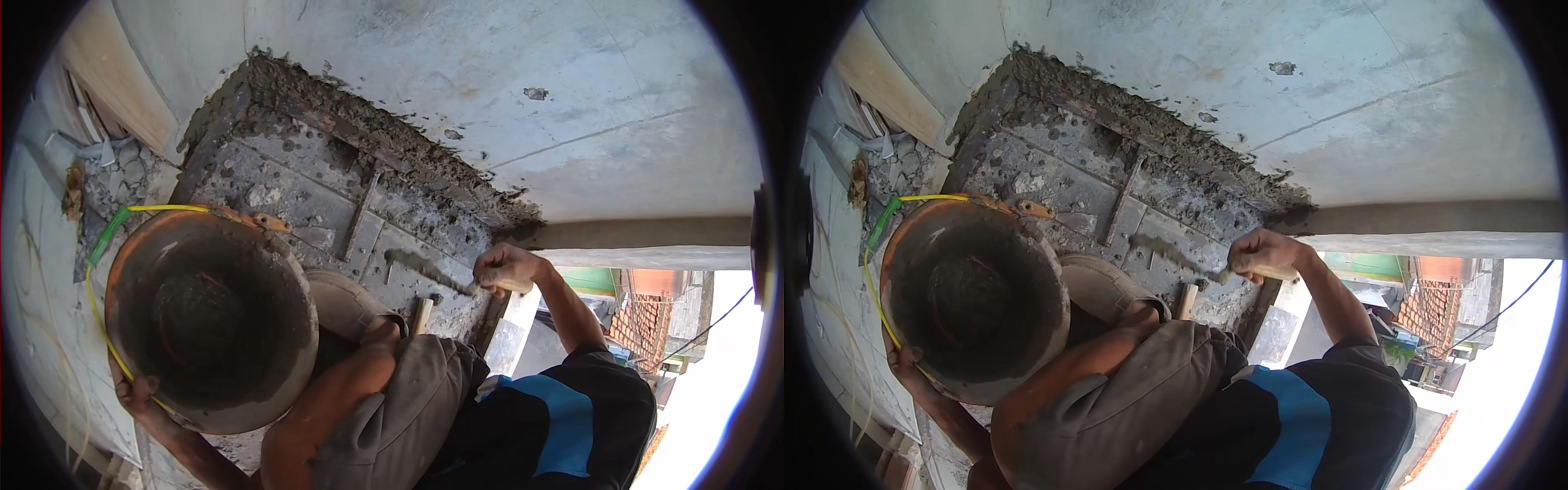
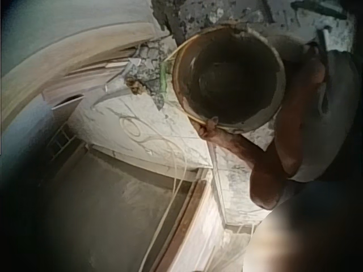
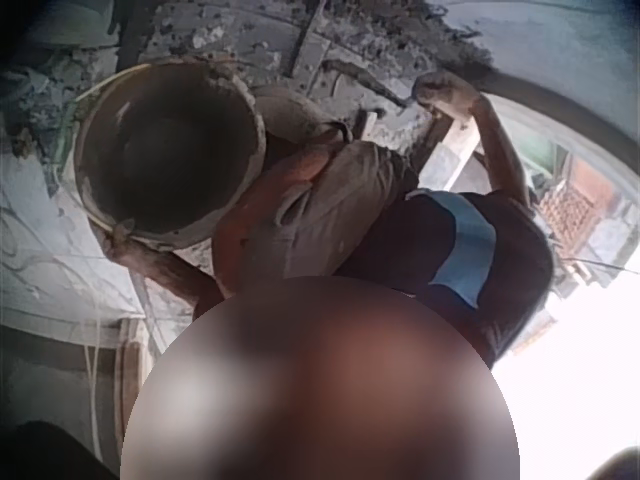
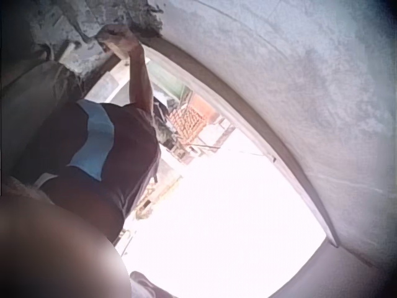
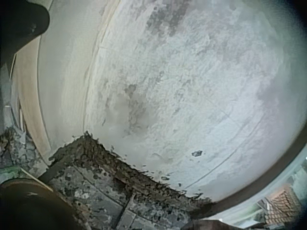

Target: The worker applies wet cement to the edge of a balcony or ledge using a trowel.

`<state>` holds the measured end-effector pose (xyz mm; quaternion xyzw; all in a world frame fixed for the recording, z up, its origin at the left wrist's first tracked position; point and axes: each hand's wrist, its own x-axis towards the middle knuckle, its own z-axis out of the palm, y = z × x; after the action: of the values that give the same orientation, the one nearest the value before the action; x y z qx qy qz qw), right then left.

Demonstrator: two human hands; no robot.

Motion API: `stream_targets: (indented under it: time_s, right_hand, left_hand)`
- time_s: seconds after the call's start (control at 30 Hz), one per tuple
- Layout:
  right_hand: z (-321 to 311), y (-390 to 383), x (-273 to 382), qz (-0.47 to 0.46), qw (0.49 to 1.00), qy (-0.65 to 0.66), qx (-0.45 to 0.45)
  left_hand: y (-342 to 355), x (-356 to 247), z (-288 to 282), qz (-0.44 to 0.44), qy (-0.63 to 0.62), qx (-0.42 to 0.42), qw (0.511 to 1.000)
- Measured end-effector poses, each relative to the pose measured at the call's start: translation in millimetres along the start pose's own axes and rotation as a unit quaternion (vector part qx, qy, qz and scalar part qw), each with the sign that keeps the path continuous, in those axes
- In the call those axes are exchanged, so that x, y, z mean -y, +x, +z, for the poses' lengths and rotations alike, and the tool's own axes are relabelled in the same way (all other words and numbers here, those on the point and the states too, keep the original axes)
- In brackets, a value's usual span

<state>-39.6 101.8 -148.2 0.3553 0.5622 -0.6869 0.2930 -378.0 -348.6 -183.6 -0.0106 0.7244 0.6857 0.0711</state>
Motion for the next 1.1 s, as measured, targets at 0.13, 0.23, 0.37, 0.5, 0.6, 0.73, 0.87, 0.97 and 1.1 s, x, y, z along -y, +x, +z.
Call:
stream_targets:
  time_s: [0.13, 0.23, 0.37, 0.5, 0.6, 0.73, 0.87, 0.97, 1.1]
  right_hand:
    - [-54, -13, 26, -0.099, 0.95, -0.13, -0.265]
    - [-42, -59, 23, -0.148, 0.929, -0.138, -0.309]
    - [8, -44, 39, -0.167, 0.921, -0.211, -0.283]
    - [89, 20, 97, -0.219, 0.87, -0.429, -0.102]
    - [158, 98, 132, -0.326, 0.749, -0.576, -0.043]
    - [230, 187, 144, -0.458, 0.479, -0.719, -0.21]
    - [249, 194, 114, -0.504, 0.374, -0.753, -0.195]
    - [228, 180, 114, -0.468, 0.28, -0.837, -0.028]
    - [236, 176, 158, -0.509, 0.347, -0.778, -0.123]
  left_hand:
    - [-10, -14, 14, -0.035, -0.038, 0.016, 0.999]
    - [-20, -24, 20, -0.034, 0.037, -0.001, 0.999]
    - [-20, -38, 37, -0.007, -0.009, 0.061, 0.998]
    - [-8, -43, 48, -0.033, -0.003, 0.085, 0.996]
    - [12, -38, 46, -0.048, -0.056, 0.131, 0.989]
    - [22, -41, 30, -0.052, -0.022, 0.167, 0.984]
    - [23, -44, 33, -0.021, 0.002, 0.211, 0.977]
    - [25, -48, 26, -0.023, -0.026, 0.233, 0.972]
    - [25, -48, 45, -0.022, -0.003, 0.217, 0.976]
